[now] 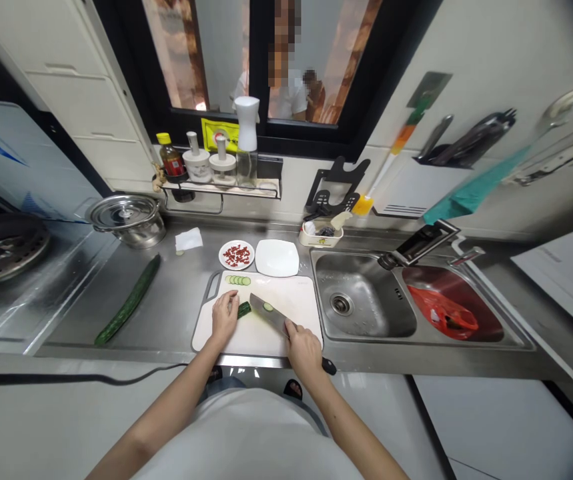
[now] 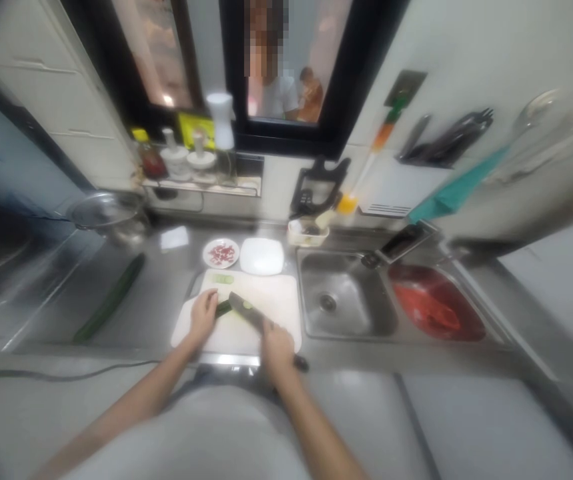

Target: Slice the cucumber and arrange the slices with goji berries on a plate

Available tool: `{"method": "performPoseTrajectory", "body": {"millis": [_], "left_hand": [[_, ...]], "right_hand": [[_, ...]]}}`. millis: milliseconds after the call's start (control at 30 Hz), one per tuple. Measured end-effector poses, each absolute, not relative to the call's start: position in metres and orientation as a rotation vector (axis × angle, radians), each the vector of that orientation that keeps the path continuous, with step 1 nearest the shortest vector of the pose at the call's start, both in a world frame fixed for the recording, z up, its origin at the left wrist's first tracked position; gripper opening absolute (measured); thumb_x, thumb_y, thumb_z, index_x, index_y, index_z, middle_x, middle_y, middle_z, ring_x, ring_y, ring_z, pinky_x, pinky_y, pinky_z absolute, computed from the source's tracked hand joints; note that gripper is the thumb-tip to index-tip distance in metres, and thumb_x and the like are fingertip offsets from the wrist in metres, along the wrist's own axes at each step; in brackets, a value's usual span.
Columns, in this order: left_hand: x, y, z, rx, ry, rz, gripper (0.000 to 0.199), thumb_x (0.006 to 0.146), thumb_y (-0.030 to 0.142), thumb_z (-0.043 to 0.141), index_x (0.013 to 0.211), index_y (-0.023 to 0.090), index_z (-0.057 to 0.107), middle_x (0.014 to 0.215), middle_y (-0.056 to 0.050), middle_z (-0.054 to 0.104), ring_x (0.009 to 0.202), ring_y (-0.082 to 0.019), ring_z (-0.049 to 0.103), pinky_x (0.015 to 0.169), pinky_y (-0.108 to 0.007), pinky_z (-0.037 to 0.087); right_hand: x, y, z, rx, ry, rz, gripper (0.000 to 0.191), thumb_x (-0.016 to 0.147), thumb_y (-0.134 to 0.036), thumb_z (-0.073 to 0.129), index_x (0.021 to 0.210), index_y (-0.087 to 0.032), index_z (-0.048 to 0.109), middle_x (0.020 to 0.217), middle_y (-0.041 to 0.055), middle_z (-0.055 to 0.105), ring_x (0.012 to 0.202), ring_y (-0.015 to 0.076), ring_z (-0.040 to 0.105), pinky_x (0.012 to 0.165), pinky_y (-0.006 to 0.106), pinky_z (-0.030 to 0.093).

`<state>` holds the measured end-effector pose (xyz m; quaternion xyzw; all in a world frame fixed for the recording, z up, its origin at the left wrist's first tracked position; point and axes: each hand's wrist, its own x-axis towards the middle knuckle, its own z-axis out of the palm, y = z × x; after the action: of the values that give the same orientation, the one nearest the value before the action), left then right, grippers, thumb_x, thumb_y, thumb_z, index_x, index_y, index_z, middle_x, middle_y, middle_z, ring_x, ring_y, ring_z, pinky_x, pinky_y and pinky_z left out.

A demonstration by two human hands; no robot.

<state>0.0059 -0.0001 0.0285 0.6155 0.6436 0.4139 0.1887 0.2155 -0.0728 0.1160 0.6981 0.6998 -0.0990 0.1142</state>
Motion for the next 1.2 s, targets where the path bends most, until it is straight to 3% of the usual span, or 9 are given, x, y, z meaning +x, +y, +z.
{"method": "performPoseTrajectory", "body": {"millis": [133, 400, 667, 1000, 1200], "left_hand": [[0.010, 0.006, 0.046, 1.802, 1.765, 1.193, 0.031, 0.091, 0.038, 0.043, 0.111, 0.020, 0.060, 0.111, -0.007, 0.064, 0.103, -0.020, 0.057, 0.093, -0.035, 0.042], [0.029, 0.009, 0.079, 2.153, 1.554, 0.783, 0.033, 0.084, 0.047, 0.053, 0.110, 0.028, 0.065, 0.122, -0.005, 0.057, 0.116, -0.024, 0.046, 0.102, -0.044, 0.031], [0.045, 0.008, 0.089, 2.199, 1.438, 0.532, 0.028, 0.085, 0.044, 0.052, 0.102, 0.026, 0.066, 0.118, -0.006, 0.057, 0.115, -0.025, 0.044, 0.105, -0.047, 0.022], [0.058, 0.012, 0.088, 2.012, 1.534, 0.634, 0.008, 0.081, 0.028, 0.059, 0.084, 0.023, 0.063, 0.087, -0.002, 0.064, 0.091, -0.019, 0.054, 0.085, -0.033, 0.037], [0.051, 0.032, 0.062, 1.522, 1.794, 0.842, 0.011, 0.080, 0.030, 0.061, 0.084, 0.020, 0.064, 0.076, 0.000, 0.067, 0.071, -0.014, 0.061, 0.067, -0.024, 0.042]], "right_hand": [[0.220, -0.071, 0.114, 2.061, 2.065, -0.211, 0.049, 0.088, -0.017, 0.045, 0.136, -0.023, 0.042, 0.104, 0.0097, 0.063, 0.093, 0.0207, 0.058, 0.076, 0.029, 0.037], [0.222, -0.070, 0.112, 2.038, 2.110, -0.149, 0.046, 0.089, -0.019, 0.044, 0.135, -0.024, 0.044, 0.101, 0.0089, 0.063, 0.092, 0.0205, 0.057, 0.076, 0.030, 0.036], [0.227, -0.072, 0.110, 2.009, 2.130, -0.103, 0.044, 0.089, -0.020, 0.046, 0.133, -0.024, 0.045, 0.099, 0.0091, 0.063, 0.090, 0.0209, 0.057, 0.075, 0.030, 0.035], [0.235, -0.069, 0.104, 2.046, 2.068, -0.195, 0.046, 0.088, -0.021, 0.048, 0.133, -0.025, 0.045, 0.101, 0.0086, 0.064, 0.091, 0.0201, 0.058, 0.076, 0.029, 0.036], [0.244, -0.068, 0.105, 2.118, 1.994, -0.263, 0.047, 0.085, -0.020, 0.050, 0.132, -0.025, 0.047, 0.106, 0.0089, 0.064, 0.094, 0.0201, 0.059, 0.078, 0.028, 0.038]]}}
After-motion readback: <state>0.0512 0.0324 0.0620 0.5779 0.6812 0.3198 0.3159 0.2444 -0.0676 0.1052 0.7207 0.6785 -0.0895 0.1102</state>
